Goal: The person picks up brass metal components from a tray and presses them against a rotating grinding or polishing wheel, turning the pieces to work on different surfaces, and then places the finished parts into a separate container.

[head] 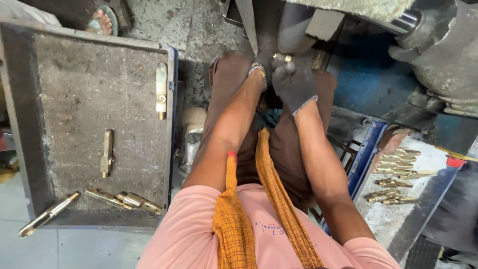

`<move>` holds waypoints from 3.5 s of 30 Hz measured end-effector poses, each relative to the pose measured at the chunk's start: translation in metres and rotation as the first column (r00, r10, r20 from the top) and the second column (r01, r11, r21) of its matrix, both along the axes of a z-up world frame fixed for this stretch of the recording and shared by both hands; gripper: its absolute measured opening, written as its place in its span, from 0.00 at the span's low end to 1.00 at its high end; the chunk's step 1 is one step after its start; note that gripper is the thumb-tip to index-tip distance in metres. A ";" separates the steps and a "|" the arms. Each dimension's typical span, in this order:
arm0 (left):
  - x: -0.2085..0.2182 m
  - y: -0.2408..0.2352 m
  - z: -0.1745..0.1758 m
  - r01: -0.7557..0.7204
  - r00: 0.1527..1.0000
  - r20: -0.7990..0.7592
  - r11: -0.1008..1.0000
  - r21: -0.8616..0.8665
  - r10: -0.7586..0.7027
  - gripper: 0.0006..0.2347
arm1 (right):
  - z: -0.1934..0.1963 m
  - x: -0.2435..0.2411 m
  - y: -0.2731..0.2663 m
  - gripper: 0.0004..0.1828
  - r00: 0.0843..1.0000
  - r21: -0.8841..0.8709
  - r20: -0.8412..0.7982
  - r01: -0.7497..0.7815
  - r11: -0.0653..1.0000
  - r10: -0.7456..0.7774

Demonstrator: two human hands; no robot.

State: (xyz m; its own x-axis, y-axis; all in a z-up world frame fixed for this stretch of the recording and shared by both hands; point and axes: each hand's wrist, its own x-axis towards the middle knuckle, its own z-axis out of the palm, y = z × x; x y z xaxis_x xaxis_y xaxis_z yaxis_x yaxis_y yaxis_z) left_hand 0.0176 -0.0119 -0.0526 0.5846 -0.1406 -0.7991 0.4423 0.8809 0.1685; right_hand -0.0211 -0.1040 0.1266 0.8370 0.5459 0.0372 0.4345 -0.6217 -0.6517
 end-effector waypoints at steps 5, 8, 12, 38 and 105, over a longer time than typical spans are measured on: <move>-0.050 0.015 0.034 0.037 0.950 0.291 0.966 0.256 -0.113 0.15 | 0.020 -0.051 -0.024 0.13 0.903 -0.279 0.367 -0.121 0.953 0.222; -0.085 0.034 0.089 -0.142 0.901 0.407 0.988 -0.057 0.154 0.09 | 0.070 -0.110 -0.047 0.22 0.923 0.208 -0.385 0.098 0.973 -0.011; -0.149 0.051 0.168 -0.104 0.889 0.457 0.967 0.234 -0.015 0.09 | 0.092 -0.126 -0.066 0.29 0.215 0.408 -0.879 0.801 0.438 0.425; -0.061 0.043 0.043 -0.412 0.708 0.080 -0.318 0.854 -0.702 0.10 | -0.013 0.046 -0.066 0.12 0.516 0.389 -0.853 0.727 0.567 -0.076; -0.062 0.087 0.085 -0.269 0.781 -0.018 -0.363 0.892 -0.624 0.19 | -0.073 0.051 -0.042 0.12 0.937 -0.236 0.331 -0.038 0.971 0.117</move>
